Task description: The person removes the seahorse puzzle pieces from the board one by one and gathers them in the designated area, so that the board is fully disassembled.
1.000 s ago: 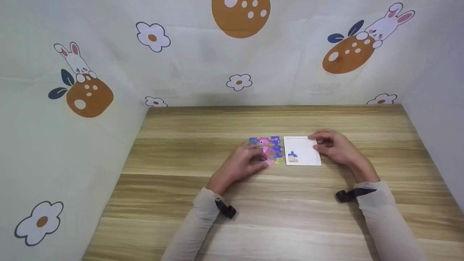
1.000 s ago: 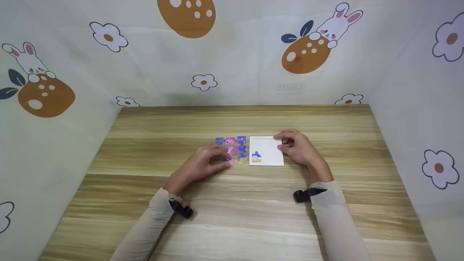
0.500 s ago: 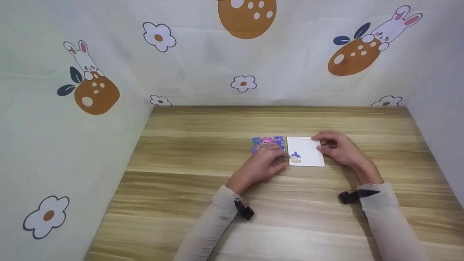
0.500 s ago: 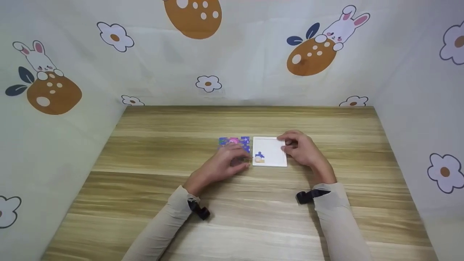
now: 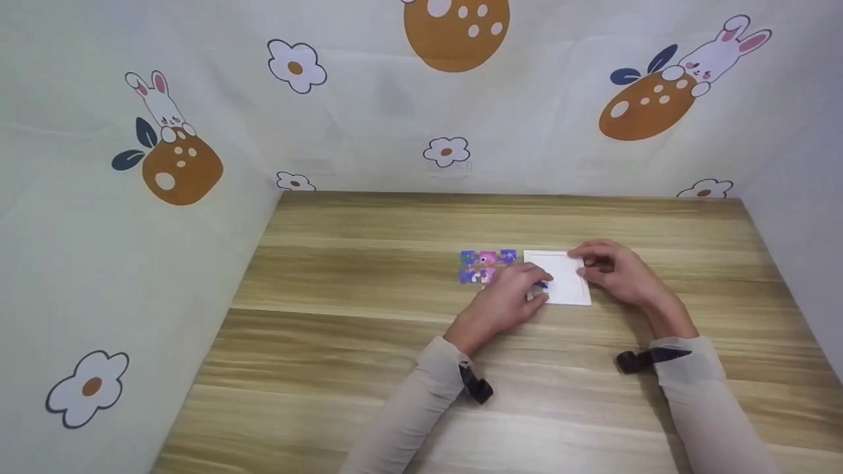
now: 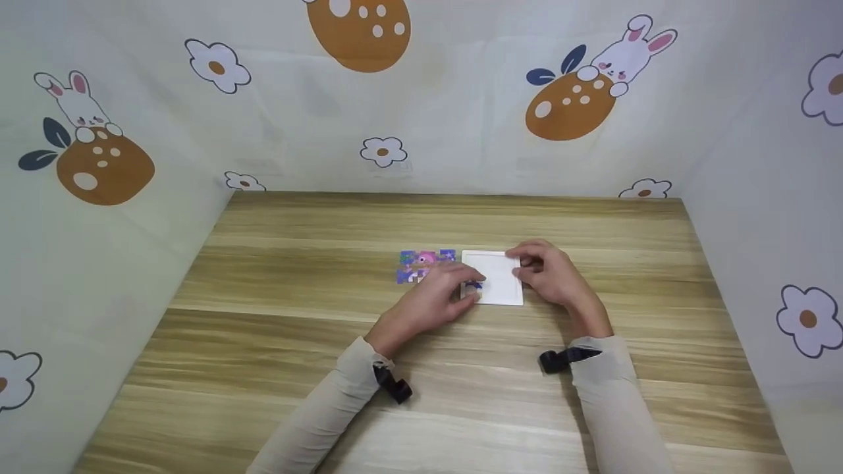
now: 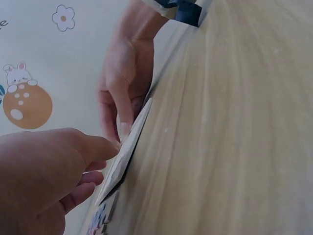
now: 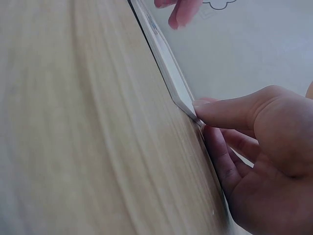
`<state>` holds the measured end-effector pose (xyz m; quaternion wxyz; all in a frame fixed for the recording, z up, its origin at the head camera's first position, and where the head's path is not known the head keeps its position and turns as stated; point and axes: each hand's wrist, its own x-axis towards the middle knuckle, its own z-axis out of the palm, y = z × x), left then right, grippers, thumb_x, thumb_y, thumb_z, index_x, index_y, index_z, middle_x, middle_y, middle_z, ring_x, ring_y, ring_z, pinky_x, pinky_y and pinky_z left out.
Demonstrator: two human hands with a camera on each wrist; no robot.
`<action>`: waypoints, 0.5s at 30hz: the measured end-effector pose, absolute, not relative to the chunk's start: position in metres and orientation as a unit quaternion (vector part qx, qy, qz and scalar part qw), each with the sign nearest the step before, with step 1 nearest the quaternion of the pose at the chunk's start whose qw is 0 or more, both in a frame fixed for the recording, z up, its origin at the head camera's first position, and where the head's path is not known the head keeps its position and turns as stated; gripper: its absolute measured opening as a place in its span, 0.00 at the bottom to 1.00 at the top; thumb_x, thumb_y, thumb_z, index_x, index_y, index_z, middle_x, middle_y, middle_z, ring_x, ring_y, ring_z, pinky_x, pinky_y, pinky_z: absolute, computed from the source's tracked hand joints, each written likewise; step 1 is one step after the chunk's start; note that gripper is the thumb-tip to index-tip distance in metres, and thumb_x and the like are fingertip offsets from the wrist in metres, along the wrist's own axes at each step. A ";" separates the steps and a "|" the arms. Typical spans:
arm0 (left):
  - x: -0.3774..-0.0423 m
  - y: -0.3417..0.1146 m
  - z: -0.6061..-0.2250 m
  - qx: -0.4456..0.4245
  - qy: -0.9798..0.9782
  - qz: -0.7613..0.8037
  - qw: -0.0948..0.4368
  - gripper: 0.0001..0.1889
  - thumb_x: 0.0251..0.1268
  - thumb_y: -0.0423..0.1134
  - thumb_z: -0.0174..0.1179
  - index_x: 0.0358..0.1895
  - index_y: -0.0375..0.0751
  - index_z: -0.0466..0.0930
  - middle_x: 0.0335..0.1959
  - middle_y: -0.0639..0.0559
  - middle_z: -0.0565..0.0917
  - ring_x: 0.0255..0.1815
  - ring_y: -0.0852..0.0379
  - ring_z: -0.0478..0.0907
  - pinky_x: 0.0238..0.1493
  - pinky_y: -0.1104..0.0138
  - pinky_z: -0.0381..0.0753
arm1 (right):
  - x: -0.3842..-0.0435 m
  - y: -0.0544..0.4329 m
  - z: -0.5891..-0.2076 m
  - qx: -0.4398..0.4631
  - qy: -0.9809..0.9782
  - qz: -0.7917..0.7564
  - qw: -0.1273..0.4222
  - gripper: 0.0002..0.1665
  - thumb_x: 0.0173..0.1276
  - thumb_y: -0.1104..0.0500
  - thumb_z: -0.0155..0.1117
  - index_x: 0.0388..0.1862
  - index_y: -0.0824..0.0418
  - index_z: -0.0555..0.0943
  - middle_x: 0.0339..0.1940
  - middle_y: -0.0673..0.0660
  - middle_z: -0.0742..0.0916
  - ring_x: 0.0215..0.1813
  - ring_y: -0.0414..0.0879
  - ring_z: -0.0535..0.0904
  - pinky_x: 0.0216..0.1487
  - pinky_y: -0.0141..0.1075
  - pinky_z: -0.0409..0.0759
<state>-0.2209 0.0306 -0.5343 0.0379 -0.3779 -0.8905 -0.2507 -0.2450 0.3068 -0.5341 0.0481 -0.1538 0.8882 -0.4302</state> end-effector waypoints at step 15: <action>-0.218 0.032 -0.538 -0.347 -0.903 -0.252 0.023 0.17 0.77 0.43 0.68 0.63 0.44 0.86 0.59 0.49 0.86 0.63 0.53 0.82 0.69 0.67 0.80 | -0.246 0.309 -0.538 -0.154 0.881 -0.446 0.036 0.21 0.74 0.68 0.71 0.65 0.65 0.86 0.69 0.68 0.83 0.60 0.55 0.81 0.54 0.17 0.78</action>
